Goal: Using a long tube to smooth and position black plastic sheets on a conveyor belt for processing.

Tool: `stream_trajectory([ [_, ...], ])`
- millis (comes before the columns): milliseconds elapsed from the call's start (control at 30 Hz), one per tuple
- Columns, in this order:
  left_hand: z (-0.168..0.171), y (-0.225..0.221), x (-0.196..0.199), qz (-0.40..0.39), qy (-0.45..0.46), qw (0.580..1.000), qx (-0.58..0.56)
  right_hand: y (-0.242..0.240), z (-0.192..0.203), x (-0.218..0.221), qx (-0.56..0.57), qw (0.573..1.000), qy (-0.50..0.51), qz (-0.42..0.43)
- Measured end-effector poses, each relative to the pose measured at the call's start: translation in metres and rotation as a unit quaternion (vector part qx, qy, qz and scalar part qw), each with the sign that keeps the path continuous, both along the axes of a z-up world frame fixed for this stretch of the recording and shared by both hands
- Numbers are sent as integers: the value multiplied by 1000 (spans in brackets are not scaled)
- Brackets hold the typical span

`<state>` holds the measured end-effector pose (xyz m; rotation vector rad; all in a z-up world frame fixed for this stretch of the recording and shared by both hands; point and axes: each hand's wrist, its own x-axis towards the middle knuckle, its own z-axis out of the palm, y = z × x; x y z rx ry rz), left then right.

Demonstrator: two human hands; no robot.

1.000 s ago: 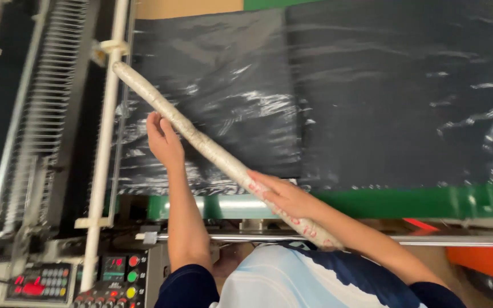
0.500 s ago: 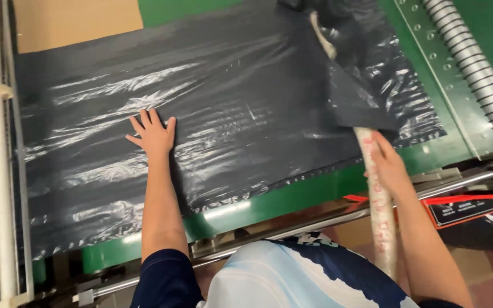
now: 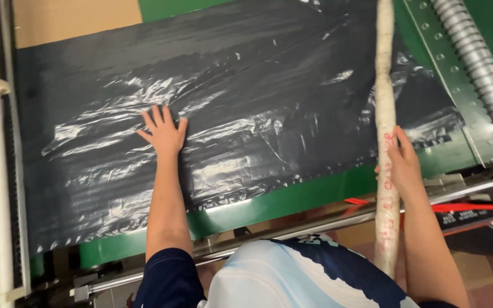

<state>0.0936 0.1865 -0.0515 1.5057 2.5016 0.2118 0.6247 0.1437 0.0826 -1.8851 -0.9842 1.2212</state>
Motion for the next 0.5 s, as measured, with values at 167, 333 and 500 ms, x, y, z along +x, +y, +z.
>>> stream_trajectory([
  [167,3,-24,-33,-1,-4,992,123,-4,-18,-36,37,990,11,137],
  [333,18,-54,-117,-20,102,904,414,-28,-37,-126,123,919,82,366],
  [500,17,-104,-218,72,189,867,455,-70,0,-216,138,762,84,627],
])
